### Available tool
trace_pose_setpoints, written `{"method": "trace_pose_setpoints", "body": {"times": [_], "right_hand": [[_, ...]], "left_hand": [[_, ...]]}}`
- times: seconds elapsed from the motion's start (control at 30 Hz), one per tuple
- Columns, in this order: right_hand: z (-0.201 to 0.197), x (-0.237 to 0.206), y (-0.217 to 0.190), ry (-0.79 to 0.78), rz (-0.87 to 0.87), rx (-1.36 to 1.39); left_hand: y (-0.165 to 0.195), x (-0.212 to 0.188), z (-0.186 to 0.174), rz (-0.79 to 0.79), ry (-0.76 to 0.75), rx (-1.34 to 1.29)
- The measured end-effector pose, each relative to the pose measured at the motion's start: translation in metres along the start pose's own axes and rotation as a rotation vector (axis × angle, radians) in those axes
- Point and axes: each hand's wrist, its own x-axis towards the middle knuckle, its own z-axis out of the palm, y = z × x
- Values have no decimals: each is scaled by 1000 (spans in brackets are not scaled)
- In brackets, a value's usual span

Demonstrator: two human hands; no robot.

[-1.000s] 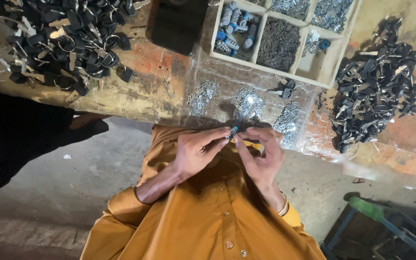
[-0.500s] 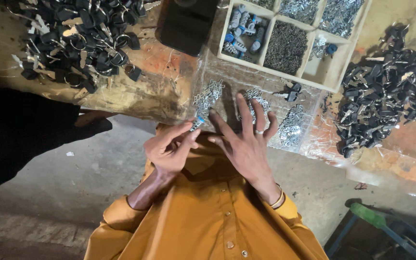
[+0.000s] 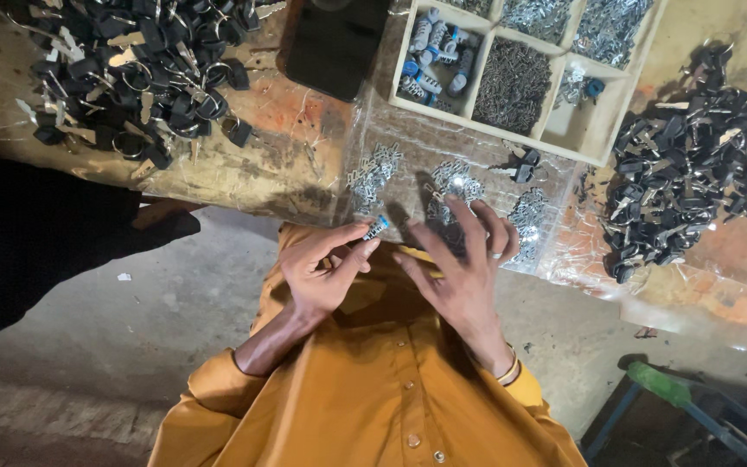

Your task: The person sits at a workbench and assembles small plastic parts by hand, repeatedly picking a blue-and-white plastic housing and pressing small metal pins into it, taking parts from a compartmented box and placing finished assemblies back into the box.

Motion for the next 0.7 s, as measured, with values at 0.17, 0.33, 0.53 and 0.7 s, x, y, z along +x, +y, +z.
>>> {"method": "trace_pose_setpoints", "body": {"times": [0.17,0.33,0.53,0.7], "right_hand": [[-4,5,-8,-124,-69,-205],[-4,2,-3,53,-42,-59],[-12,-23,13,-22,18,-30],[-7,-26,26,137,50,-91]], "left_hand": [[2,-2,0,36,23,39],[1,-1,-1,22,19,7],[-1,3,13,-112,-132,-13],[-2,6,21,-21,-190,30]]}}
